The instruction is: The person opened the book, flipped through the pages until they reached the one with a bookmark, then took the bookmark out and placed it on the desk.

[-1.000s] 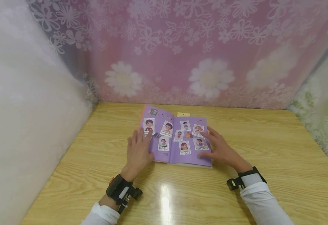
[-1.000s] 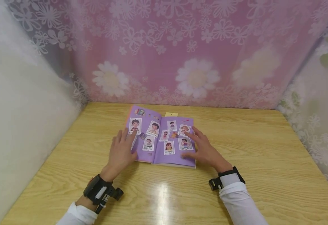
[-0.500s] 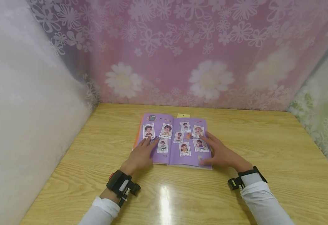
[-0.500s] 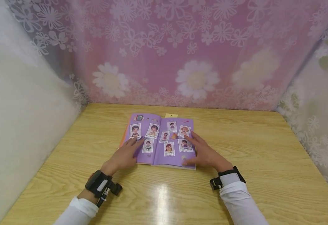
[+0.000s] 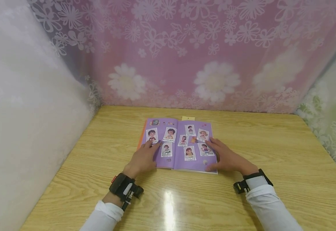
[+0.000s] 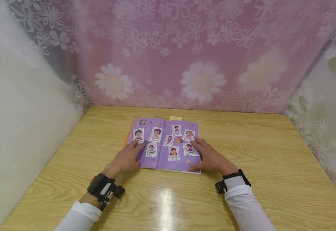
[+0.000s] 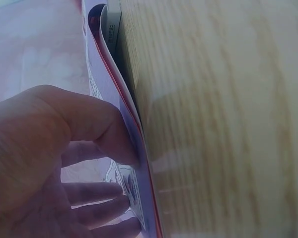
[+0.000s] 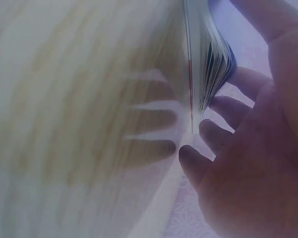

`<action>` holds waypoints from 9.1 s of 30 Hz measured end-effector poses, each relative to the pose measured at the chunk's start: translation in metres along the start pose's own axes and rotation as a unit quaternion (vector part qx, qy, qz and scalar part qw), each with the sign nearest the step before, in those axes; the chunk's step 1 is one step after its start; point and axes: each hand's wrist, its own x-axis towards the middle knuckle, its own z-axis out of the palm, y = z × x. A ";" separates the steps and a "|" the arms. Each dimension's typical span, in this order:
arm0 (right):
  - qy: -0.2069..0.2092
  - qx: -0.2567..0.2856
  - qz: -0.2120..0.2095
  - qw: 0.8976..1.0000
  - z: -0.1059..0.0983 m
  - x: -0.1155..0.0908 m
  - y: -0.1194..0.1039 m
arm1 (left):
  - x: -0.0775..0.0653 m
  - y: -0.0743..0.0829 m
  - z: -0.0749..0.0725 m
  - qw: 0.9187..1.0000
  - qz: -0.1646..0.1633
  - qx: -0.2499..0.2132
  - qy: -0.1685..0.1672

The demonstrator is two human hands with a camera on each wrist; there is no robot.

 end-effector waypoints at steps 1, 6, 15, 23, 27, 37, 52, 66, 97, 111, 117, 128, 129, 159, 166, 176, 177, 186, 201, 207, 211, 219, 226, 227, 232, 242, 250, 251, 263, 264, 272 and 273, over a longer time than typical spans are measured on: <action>0.001 0.000 0.000 1.000 0.000 0.000 0.000 | 0.000 0.000 0.000 1.000 0.001 0.001 0.003; 0.013 -0.022 0.016 1.000 -0.001 0.000 -0.003 | 0.001 -0.001 0.000 1.000 0.017 0.025 0.006; 0.048 -0.058 0.047 0.996 -0.001 0.004 -0.007 | 0.000 0.012 0.003 0.997 0.029 0.049 0.053; 0.106 -0.035 0.021 0.993 -0.004 0.008 -0.011 | -0.001 0.047 0.005 0.996 -0.044 0.030 0.068; 0.126 -0.005 0.012 0.992 -0.007 0.010 -0.015 | 0.001 0.057 0.008 0.995 -0.042 0.048 0.074; 0.189 0.023 -0.005 0.982 -0.011 0.014 -0.033 | 0.005 0.072 0.014 0.993 -0.061 0.058 0.077; 0.176 0.043 -0.007 0.983 -0.014 0.010 -0.036 | 0.000 0.059 0.005 0.988 -0.050 0.014 0.149; 0.144 0.040 0.027 0.988 -0.009 0.007 -0.026 | -0.005 0.025 -0.003 0.973 -0.133 -0.033 0.186; 0.013 0.009 -0.017 1.000 -0.007 -0.002 0.000 | -0.008 0.005 0.004 0.997 0.066 -0.029 0.027; 0.011 -0.032 0.014 0.999 -0.009 0.000 0.000 | -0.003 0.011 0.002 0.997 0.078 0.004 0.020; 0.031 -0.030 0.026 0.999 -0.008 0.006 0.001 | 0.003 0.025 0.005 0.994 0.072 0.048 0.065; 0.112 -0.010 -0.015 0.994 -0.017 0.013 -0.020 | 0.004 0.057 0.005 0.999 -0.021 -0.008 0.027; 0.117 -0.010 -0.016 0.993 -0.018 0.013 -0.023 | 0.004 0.058 0.005 0.999 -0.022 -0.008 0.027; 0.120 0.004 -0.059 0.991 -0.015 0.009 -0.030 | 0.006 0.041 -0.006 0.982 -0.027 -0.030 0.182; 0.113 -0.011 -0.049 0.992 -0.015 0.006 -0.026 | 0.004 0.032 -0.014 0.985 -0.062 0.029 0.159; 0.088 0.006 -0.041 0.995 -0.012 0.003 -0.017 | 0.003 0.017 -0.003 0.997 0.012 -0.009 0.076; 0.082 0.008 -0.038 0.996 -0.012 0.003 -0.016 | 0.003 0.015 -0.001 0.998 0.023 -0.018 0.060; 0.015 -0.013 -0.003 1.000 -0.009 -0.002 -0.010 | 0.002 0.006 0.005 0.998 0.061 -0.004 0.006; 0.006 -0.029 -0.011 0.999 -0.005 0.002 -0.002 | 0.002 0.008 0.002 0.998 0.055 -0.013 -0.007; 0.037 -0.030 0.011 0.999 -0.002 0.006 -0.001 | 0.002 0.009 0.001 0.998 0.066 -0.004 0.020; 0.079 -0.017 -0.011 0.997 -0.003 0.009 -0.003 | 0.002 0.011 0.002 0.996 0.068 0.013 0.057; 0.151 0.027 -0.083 0.985 -0.007 0.014 -0.005 | 0.004 0.025 0.003 0.995 0.063 0.022 0.078; 0.185 0.025 -0.087 0.979 -0.008 0.018 -0.015 | 0.010 0.055 0.007 0.995 0.043 0.056 0.077; 0.189 0.025 -0.086 0.978 -0.008 0.018 -0.018 | 0.011 0.058 0.008 0.994 0.043 0.061 0.082; 0.208 0.025 -0.084 0.974 -0.009 0.020 -0.030 | 0.014 0.068 0.008 0.990 0.040 0.080 0.108; 0.215 0.030 -0.062 0.974 -0.011 0.026 -0.036 | 0.013 0.067 0.008 0.995 0.026 -0.005 0.097; 0.191 0.021 -0.009 0.981 -0.016 0.013 -0.025 | 0.011 0.062 0.005 0.985 -0.009 -0.088 0.145; 0.190 0.021 -0.004 0.982 -0.017 0.012 -0.024 | 0.010 0.060 0.004 0.983 -0.010 -0.099 0.154; 0.150 0.024 0.016 0.988 -0.025 0.001 -0.007 | 0.010 0.038 -0.004 0.953 -0.063 -0.134 0.266; 0.147 0.024 0.015 0.989 -0.024 0.001 -0.006 | 0.009 0.036 -0.003 0.955 -0.063 -0.121 0.265; 0.110 0.021 0.023 0.993 -0.019 -0.003 0.001 | 0.004 0.024 0.001 0.973 -0.103 -0.074 0.195; 0.103 0.020 0.025 0.994 -0.019 -0.003 0.001 | 0.005 0.023 0.001 0.974 -0.105 -0.071 0.189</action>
